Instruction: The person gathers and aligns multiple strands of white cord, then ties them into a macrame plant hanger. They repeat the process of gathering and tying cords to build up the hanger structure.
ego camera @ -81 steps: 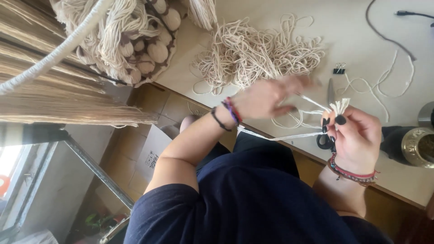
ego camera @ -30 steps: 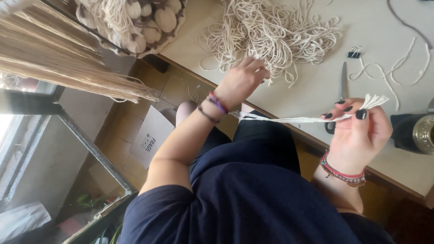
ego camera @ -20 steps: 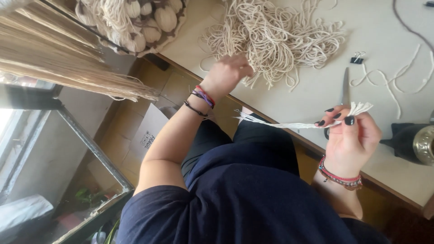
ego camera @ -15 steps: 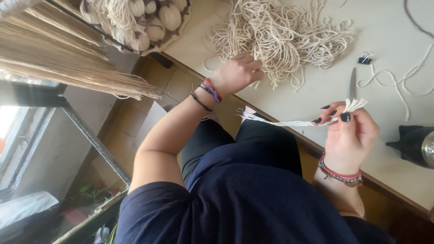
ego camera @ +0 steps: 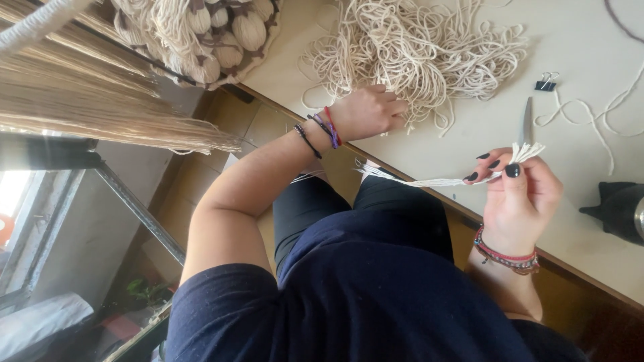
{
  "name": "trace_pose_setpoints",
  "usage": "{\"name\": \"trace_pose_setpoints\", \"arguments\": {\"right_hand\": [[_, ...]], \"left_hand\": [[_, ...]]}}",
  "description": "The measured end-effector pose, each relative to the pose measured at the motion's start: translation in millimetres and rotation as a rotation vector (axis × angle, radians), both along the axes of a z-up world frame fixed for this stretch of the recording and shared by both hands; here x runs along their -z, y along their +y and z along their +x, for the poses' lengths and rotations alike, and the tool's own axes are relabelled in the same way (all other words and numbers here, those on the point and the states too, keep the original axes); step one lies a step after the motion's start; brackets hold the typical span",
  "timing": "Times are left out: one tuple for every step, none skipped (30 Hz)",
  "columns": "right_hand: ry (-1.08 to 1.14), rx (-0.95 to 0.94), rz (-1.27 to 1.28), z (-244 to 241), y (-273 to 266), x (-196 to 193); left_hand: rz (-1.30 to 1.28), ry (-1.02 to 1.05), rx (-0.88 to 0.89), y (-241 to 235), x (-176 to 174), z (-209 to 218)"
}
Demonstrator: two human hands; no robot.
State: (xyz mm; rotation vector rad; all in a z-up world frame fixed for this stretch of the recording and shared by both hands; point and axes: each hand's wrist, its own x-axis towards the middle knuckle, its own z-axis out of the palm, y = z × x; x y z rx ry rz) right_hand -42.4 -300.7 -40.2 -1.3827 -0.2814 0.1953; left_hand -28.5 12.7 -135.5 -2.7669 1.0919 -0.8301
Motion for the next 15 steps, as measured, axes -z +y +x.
{"name": "trace_pose_setpoints", "arguments": {"right_hand": [[0.000,-0.002,-0.002,0,0,0],[-0.001,0.001,-0.007,1,0,-1],[-0.001,0.004,-0.012,0,1,-1],[0.000,0.004,-0.013,1,1,-1],[0.004,-0.005,-0.008,1,1,-1],[0.007,-0.013,-0.003,1,1,-1],[0.007,-0.012,-0.003,2,2,-1],[0.002,-0.018,-0.011,2,3,-2],[-0.002,-0.025,-0.020,1,3,-3],[-0.002,-0.024,-0.021,1,3,-2],[-0.004,-0.024,-0.019,2,4,0],[-0.007,-0.025,-0.016,2,4,1],[-0.007,-0.025,-0.016,2,5,2],[0.001,-0.030,-0.012,2,6,3],[0.007,-0.033,-0.010,2,6,4]], "left_hand": [[-0.002,0.000,-0.002,0,-1,0],[0.010,0.012,0.015,-1,-1,1],[0.022,0.026,0.032,-1,-2,0],[0.021,0.027,0.032,0,0,0],[0.040,0.017,0.034,0,1,1],[0.059,0.006,0.035,0,2,2],[0.060,0.006,0.037,0,-1,2],[0.048,0.000,0.075,1,-3,3],[0.035,-0.006,0.113,1,-5,2],[0.035,-0.006,0.114,1,-4,1],[0.043,-0.006,0.126,2,-3,1],[0.052,-0.006,0.139,2,-2,0],[0.053,-0.007,0.138,2,-4,-1],[0.029,0.009,0.140,2,-6,-3],[0.004,0.023,0.144,2,-8,-3]]}}
